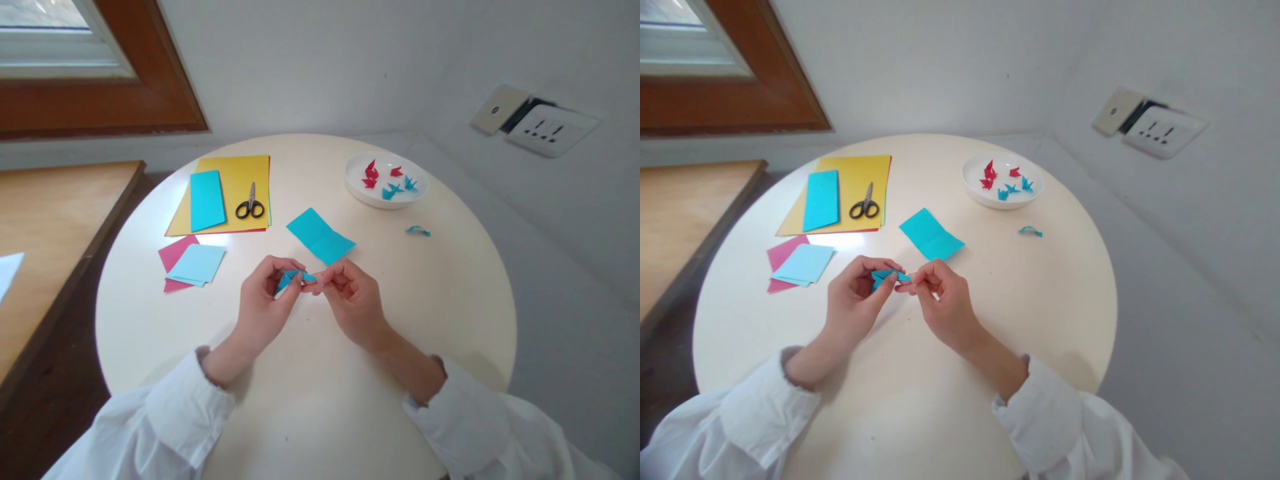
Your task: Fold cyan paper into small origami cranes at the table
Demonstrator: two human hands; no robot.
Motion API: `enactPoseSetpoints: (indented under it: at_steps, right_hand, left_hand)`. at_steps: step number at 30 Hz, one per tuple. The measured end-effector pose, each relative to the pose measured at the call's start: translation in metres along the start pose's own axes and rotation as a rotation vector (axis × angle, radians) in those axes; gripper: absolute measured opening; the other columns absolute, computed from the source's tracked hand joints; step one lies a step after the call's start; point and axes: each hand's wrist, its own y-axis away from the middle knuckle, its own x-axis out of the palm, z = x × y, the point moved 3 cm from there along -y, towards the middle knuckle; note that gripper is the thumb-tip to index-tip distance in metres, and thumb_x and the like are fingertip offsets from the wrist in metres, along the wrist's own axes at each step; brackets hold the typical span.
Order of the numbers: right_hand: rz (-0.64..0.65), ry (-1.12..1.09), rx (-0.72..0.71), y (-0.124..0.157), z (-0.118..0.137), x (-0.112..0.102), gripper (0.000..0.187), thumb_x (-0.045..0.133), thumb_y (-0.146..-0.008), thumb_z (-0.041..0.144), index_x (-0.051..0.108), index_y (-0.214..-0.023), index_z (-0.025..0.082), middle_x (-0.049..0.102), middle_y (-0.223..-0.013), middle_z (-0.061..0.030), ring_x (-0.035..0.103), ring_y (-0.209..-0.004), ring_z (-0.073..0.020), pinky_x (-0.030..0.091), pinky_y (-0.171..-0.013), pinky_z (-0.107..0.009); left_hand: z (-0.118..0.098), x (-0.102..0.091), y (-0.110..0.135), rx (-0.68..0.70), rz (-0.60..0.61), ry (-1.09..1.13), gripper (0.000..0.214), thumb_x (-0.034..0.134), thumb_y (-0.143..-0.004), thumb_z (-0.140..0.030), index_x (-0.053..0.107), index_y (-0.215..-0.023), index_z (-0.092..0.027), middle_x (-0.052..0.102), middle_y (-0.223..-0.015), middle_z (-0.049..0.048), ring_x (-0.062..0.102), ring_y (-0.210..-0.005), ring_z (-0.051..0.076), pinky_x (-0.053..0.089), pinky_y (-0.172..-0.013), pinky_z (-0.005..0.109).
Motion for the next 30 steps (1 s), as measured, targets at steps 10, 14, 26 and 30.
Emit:
enactPoseSetpoints:
  at_steps: [10, 14, 26, 30]
  right_hand:
    - [-0.007, -0.034, -0.005, -0.002, -0.0038, -0.0014, 0.016, 0.058, -0.082, 0.034, 0.048, -0.084, 0.021, 0.062, -0.077, 0.0004, 0.067, -0.067, -0.0134, 0.053, -0.068, -0.029]
    - [-0.037, -0.018, 0.015, -0.004, -0.0031, -0.0012, 0.02, 0.063, -0.077, 0.033, 0.049, -0.082, 0.021, 0.059, -0.073, 0.0029, 0.064, -0.062, -0.0115, 0.053, -0.063, -0.027]
    - [0.005, -0.079, 0.039, -0.0047, -0.0075, 0.0009, 0.018, 0.061, -0.078, 0.034, 0.048, -0.083, 0.022, 0.06, -0.075, 0.0023, 0.063, -0.064, -0.0108, 0.051, -0.059, -0.025]
    - [0.017, -0.083, 0.046, -0.0044, -0.0081, 0.0027, 0.022, 0.066, -0.074, 0.032, 0.047, -0.083, 0.022, 0.058, -0.072, 0.0039, 0.061, -0.064, -0.0103, 0.053, -0.062, -0.026]
  left_hand:
    - [0.0048, -0.0026, -0.0011, 0.031, -0.028, -0.02, 0.009, 0.059, -0.073, -0.012, 0.052, -0.072, -0.017, 0.066, -0.081, 0.0035, 0.062, -0.072, 0.011, 0.049, -0.061, 0.022]
    - [0.0051, -0.0011, -0.0006, 0.065, -0.005, -0.024, 0.009, 0.058, -0.074, -0.011, 0.052, -0.073, -0.018, 0.066, -0.081, 0.0032, 0.062, -0.073, 0.011, 0.049, -0.063, 0.022]
    - [0.0057, -0.0012, 0.0001, 0.033, 0.011, -0.069, 0.008, 0.059, -0.075, -0.014, 0.059, -0.082, -0.018, 0.067, -0.08, 0.0026, 0.063, -0.073, 0.012, 0.05, -0.064, 0.023]
    - [0.0084, 0.0018, 0.0016, 0.027, 0.088, -0.02, 0.01, 0.058, -0.077, -0.017, 0.059, -0.087, -0.018, 0.066, -0.083, 0.0031, 0.064, -0.078, 0.013, 0.051, -0.07, 0.024]
